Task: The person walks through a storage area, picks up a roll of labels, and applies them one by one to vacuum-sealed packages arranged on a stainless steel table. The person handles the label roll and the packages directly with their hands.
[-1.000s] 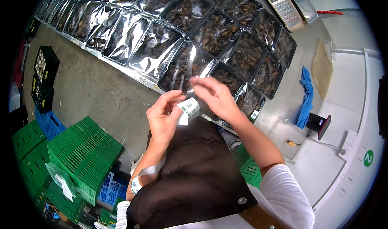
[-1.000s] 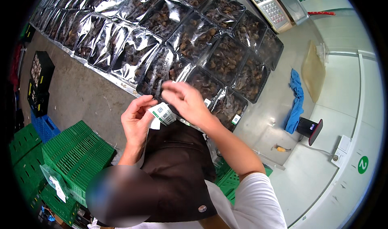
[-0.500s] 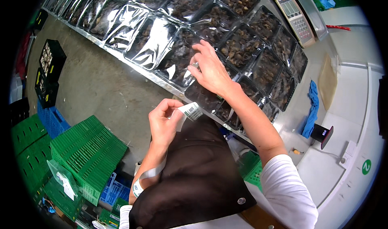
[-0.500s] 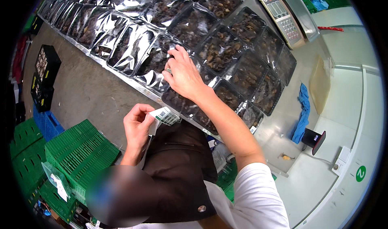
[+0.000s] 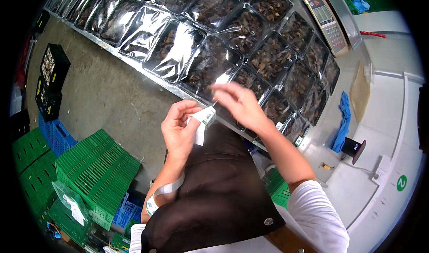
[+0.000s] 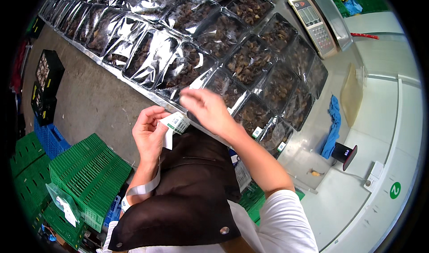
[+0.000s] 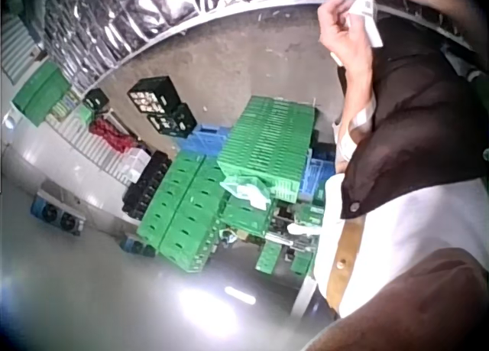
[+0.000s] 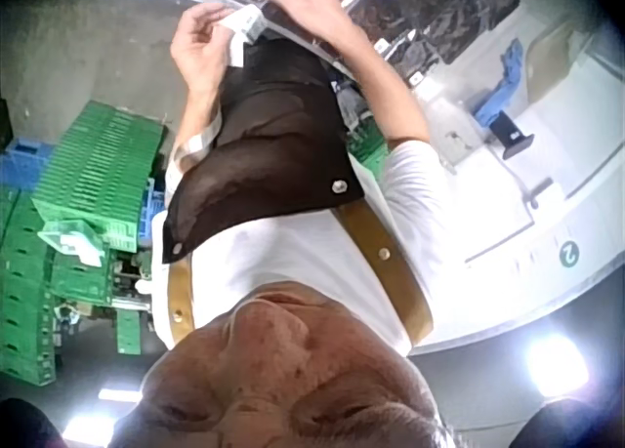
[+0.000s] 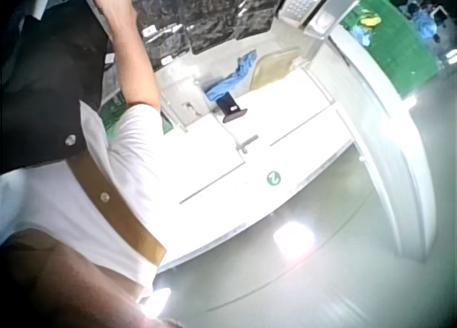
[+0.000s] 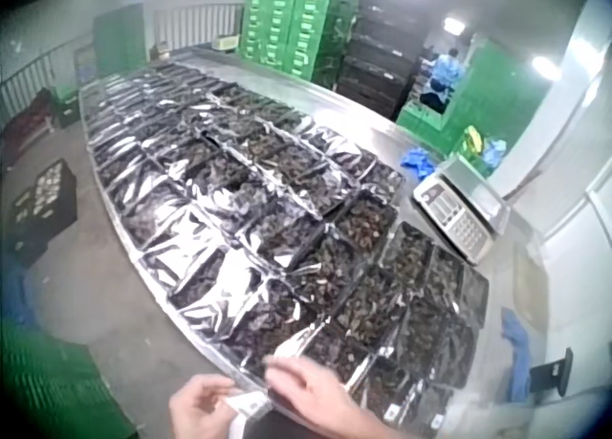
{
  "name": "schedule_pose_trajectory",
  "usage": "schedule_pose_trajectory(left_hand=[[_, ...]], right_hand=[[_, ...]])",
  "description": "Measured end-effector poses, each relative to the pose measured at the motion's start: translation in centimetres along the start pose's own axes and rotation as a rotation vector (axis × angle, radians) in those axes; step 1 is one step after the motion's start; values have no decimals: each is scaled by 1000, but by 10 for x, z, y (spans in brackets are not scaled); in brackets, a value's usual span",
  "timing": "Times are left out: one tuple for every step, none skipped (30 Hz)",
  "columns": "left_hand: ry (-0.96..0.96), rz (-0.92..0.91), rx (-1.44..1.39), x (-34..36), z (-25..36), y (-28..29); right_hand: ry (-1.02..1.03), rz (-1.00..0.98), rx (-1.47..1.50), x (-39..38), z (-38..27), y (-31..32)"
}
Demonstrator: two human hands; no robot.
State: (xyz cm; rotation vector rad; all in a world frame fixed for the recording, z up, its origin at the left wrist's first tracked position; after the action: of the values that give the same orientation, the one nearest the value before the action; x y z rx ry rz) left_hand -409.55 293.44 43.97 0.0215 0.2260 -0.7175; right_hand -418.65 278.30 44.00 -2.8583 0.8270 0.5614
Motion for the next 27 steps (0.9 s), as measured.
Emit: schedule_pose_trajectory(left_hand=[[-9,13,-6,3,3,2],[-1,29,0,6,2,4],[23,26,2,8,0,7],[48,24,3,9,-2,10],[73,23,3,10,-3,13],[108,25,15,11,-7,16],[144,28,25,12,-10,18],[180,31,34,13,-14,21],[186,36,46,14,-15,24],[194,44,59,13,-16,27],[202,53,71,12,-17,30],[185,55,68,12,-17,32],[164,52,66,12,-16,32],[144,50,65,12,-15,33],[146,54,63,13,-14,34],[148,57,62,14,-11,35],[149,58,60,14,-10,36],[144,52,43,14,-12,38],[129,56,40,15,-11,39],[114,57,37,17,-9,39],[101,65,32,17,-9,41],[80,75,7,17,-7,42],[58,83,-17,18,-6,42],[32,89,-45,20,-4,43],[34,115,-65,22,-4,43],[36,142,-84,23,-4,43],[36,163,-106,24,-3,43]], right_hand=[[-54,-84,149,-7,4,-12],[-86,-118,157,-14,-4,-19],[-39,-111,122,-14,-10,-24],[13,-83,129,-12,-15,-27],[64,-57,136,-10,-19,-28],[131,-76,63,-5,-25,-31],[196,-95,-9,2,-31,-33],[262,-115,-82,11,-36,-35],[322,-66,-63,24,-35,-33],[365,-29,-81,42,-37,-30],[408,8,-99,63,-40,-26],[498,25,-286,78,-46,-29],[590,48,-472,91,-51,-32],[580,-7,-563,106,-43,-38],[579,-2,-616,116,-37,-43],[578,4,-670,123,-32,-48],[577,12,-723,129,-28,-51],[579,9,-817,132,-23,-54],[576,26,-814,133,-20,-54],[573,46,-811,133,-20,-53],[568,58,-809,131,-20,-55],[619,147,-829,124,-24,-56],[584,142,-728,116,-27,-54],[551,140,-633,106,-34,-50],[518,136,-536,95,-37,-47],[445,79,-386,85,-33,-46],[225,-71,-265,74,-29,-47]])
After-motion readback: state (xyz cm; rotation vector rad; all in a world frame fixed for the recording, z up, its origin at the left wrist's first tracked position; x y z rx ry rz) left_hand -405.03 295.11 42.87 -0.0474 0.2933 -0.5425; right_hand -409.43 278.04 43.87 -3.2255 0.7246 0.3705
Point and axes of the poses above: each hand's wrist, its own x-axis towards the middle knuckle, its own y-axis out of the back of the hand, z = x × y, the point moved 6 cm from there along x, towards the middle knuckle, and after that the axes turned 12 degrees about x, right-handed, at the moved point
